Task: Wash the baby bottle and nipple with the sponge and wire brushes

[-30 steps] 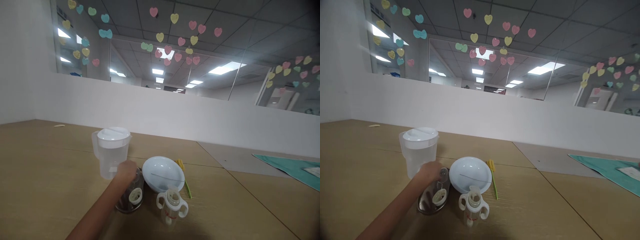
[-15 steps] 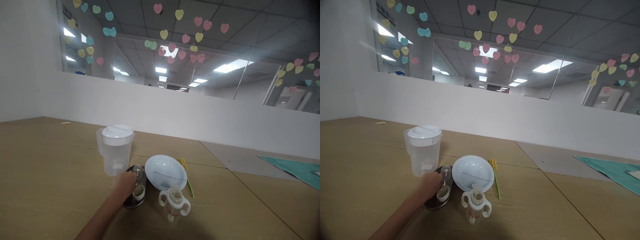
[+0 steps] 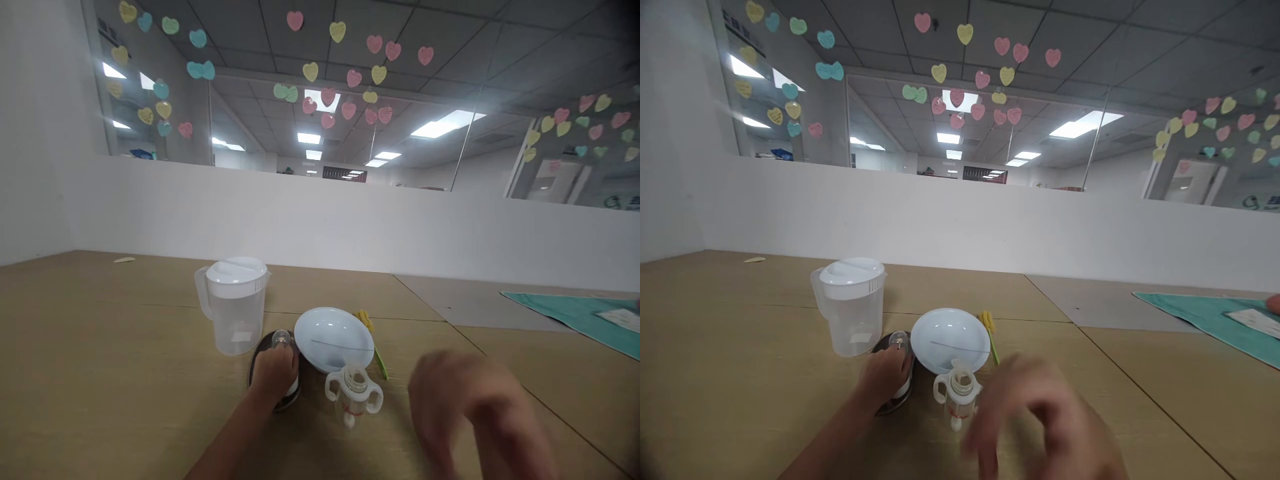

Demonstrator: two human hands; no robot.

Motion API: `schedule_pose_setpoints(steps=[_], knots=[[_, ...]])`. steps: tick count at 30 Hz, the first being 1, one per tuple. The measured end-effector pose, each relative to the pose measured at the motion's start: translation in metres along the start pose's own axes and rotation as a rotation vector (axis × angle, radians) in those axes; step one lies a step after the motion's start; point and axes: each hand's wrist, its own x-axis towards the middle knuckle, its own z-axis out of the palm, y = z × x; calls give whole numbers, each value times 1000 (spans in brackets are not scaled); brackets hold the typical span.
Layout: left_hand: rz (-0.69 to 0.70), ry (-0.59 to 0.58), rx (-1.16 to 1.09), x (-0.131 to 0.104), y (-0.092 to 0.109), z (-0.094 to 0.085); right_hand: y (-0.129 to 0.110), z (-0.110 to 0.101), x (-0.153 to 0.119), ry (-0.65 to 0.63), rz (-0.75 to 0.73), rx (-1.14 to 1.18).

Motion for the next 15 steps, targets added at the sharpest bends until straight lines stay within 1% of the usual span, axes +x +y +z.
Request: schedule_pose_setpoints(steps=[1, 2, 3, 5, 6, 8, 11, 13, 15], knots=[[6, -7, -10, 0, 0, 0, 5, 1, 16, -46, -2, 20], [11, -10, -18, -1, 0, 0, 13, 3, 31, -38, 43, 61], [15, -17, -25, -1, 0, -1, 21, 5, 44, 46, 95, 81], [24, -21, -33, -2, 0, -3, 43, 12, 64, 231, 158, 45], [24, -18, -33, -2, 0, -3, 56, 16, 69, 280, 182, 27], [25, -10, -32, -2, -1, -3, 82, 21, 73, 330, 213, 18], [39, 2, -25, -3, -2, 0, 115, 23, 66, 456, 230, -32], [60, 3, -20, -5, -2, 1, 128, 22, 59, 507, 234, -162], [87, 5, -15, -7, 0, 1, 135, 21, 54, 526, 221, -286]])
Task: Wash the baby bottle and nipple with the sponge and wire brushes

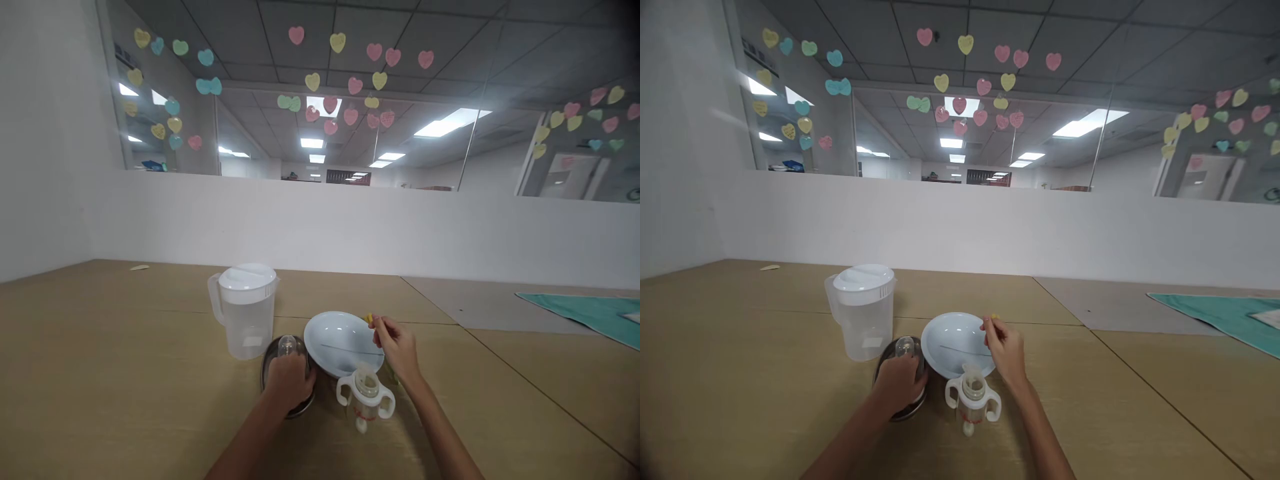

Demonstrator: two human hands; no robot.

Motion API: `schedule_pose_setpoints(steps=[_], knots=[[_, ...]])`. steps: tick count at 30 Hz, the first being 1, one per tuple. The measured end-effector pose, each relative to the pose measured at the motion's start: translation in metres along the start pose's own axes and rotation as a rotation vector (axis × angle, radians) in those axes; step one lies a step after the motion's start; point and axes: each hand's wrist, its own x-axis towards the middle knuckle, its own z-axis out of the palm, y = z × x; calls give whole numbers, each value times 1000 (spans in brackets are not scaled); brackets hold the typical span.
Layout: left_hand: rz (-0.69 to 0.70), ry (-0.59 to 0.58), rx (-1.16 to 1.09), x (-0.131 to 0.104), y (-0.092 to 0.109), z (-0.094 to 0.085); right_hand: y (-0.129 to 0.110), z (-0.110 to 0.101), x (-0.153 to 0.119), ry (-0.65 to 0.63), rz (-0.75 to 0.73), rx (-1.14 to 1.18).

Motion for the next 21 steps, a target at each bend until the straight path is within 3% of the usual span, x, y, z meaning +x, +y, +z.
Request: schedule_pose_setpoints(steps=[8, 21], knots=[[53, -54, -31, -3, 7, -2, 14, -4, -1, 98, -77, -216], [52, -78, -71, -4, 10, 2, 26, -3, 0, 123, -89, -250]])
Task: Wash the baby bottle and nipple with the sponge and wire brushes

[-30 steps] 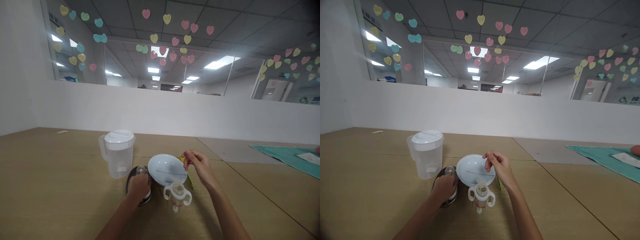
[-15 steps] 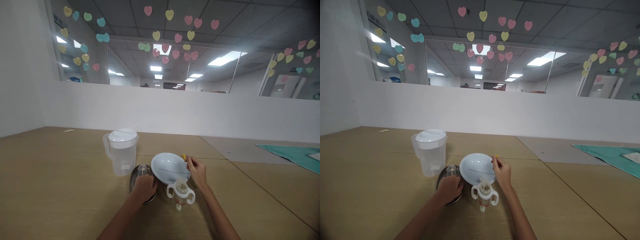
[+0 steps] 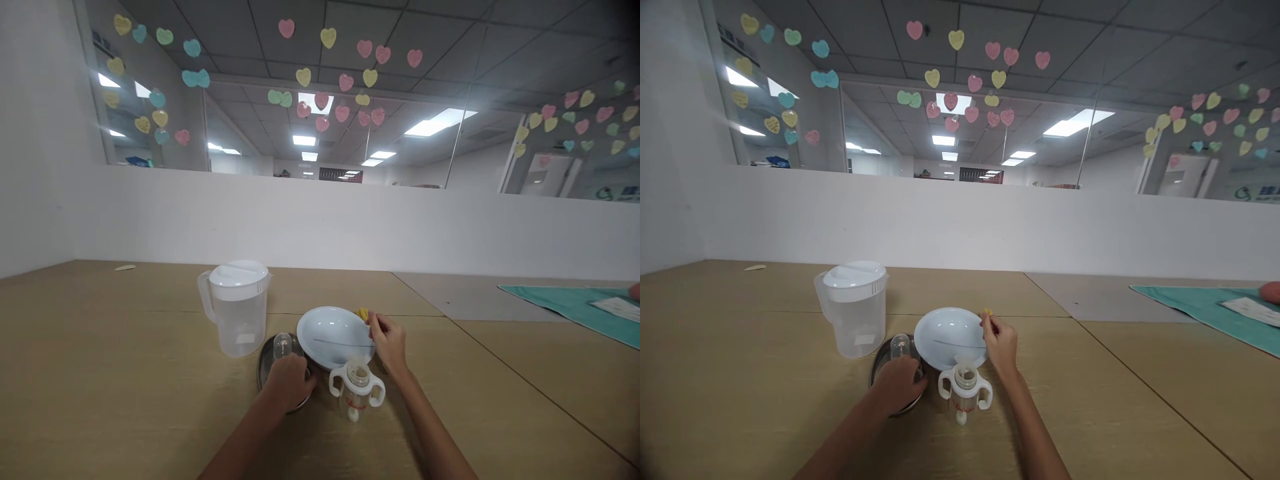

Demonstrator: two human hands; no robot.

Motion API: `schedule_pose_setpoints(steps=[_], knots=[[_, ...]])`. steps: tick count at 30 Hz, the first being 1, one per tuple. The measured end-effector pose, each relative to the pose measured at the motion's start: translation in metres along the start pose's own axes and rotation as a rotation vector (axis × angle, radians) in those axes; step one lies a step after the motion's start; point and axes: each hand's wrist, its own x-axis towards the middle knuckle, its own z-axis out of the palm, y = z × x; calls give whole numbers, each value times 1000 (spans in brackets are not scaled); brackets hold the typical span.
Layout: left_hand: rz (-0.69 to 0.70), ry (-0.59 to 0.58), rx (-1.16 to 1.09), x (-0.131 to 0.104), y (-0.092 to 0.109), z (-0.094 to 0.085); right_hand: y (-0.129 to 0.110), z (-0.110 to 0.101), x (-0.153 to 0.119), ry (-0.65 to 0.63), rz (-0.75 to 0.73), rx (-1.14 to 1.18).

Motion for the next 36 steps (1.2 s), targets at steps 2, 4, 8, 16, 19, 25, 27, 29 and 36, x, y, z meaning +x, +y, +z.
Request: schedule_pose_setpoints(steps=[2, 4, 8, 16, 19, 25, 27, 29, 36], knots=[[-3, 12, -1, 0, 0, 0, -1, -1, 0, 7, 7, 5], [-2, 29, 0, 0, 1, 0, -2, -2, 0, 9, 8, 9], [-40, 56, -7, 0, 1, -3, -3, -2, -1, 18, 1, 9], [-234, 261, -38, 1, -5, -28, -5, -5, -3, 40, -41, -26], [-158, 435, -101, -3, -3, -26, -10, -5, -6, 45, -143, -92], [191, 603, -199, -7, 6, 0, -27, -5, -20, -74, -499, -150], [282, 639, -228, -7, 6, 8, -34, -6, -23, -125, -579, -127], [328, 705, -259, -6, 5, 13, -40, -9, -23, -151, -606, -113], [362, 1078, -372, -7, 17, 11, -54, -13, -23, -355, -599, -77]])
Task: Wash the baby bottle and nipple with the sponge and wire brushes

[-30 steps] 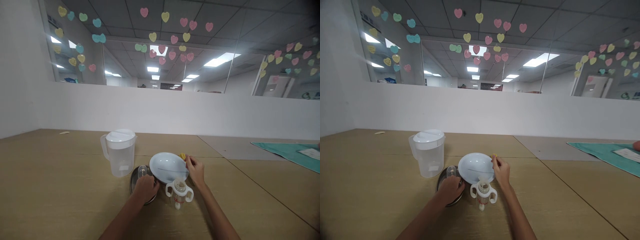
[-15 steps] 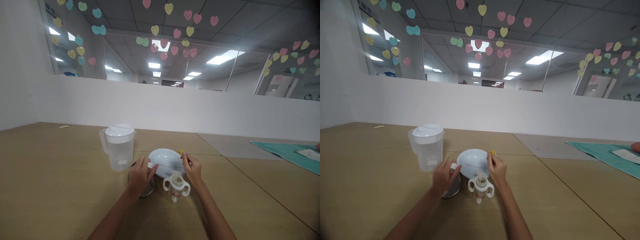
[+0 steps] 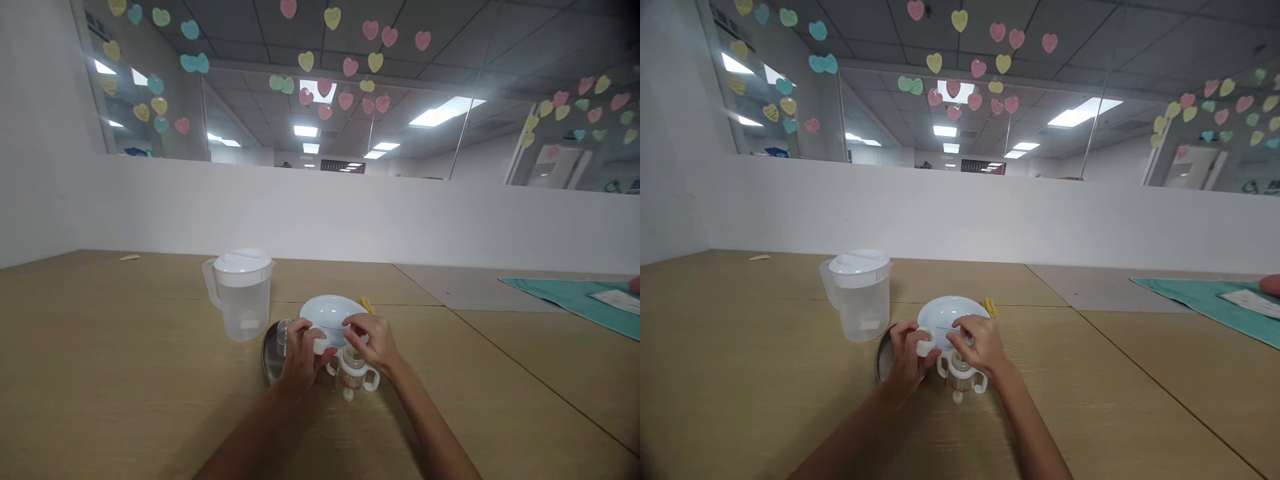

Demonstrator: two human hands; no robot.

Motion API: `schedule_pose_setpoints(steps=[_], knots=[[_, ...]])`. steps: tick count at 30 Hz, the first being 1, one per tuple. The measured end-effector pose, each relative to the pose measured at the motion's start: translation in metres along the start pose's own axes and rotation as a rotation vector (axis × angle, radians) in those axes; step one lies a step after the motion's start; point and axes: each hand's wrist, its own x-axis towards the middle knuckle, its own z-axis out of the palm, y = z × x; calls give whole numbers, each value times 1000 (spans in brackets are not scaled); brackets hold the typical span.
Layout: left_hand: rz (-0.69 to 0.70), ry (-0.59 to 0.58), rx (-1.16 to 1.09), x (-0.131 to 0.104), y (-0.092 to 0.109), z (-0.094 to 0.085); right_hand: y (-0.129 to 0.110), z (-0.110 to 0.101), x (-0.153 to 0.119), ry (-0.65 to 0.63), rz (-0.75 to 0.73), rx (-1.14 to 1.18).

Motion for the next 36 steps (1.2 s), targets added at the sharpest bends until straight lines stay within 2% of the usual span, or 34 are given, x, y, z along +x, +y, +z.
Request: schedule_pose_setpoints(steps=[2, 5, 10, 13, 16, 19, 24, 36], knots=[[8, 64, -32, 1, 6, 0, -4, 2, 1, -66, -14, -2], [24, 78, -66, 1, 11, -1, -10, 4, 3, -150, -18, -3], [34, 137, -85, 1, 8, 0, -16, 4, 5, -180, -37, 9], [55, 162, -102, 2, 5, 4, -18, 4, 6, -152, -101, -31], [99, 176, -134, 4, 4, 6, -22, 7, 7, -60, -182, -163], [131, 192, -149, 8, 6, 3, -25, 9, 6, 35, -225, -277], [164, 216, -151, 16, 12, -5, -24, 13, 3, 119, -312, -364], [128, 292, -310, 14, 7, 2, -27, 15, 3, 192, -375, -378]])
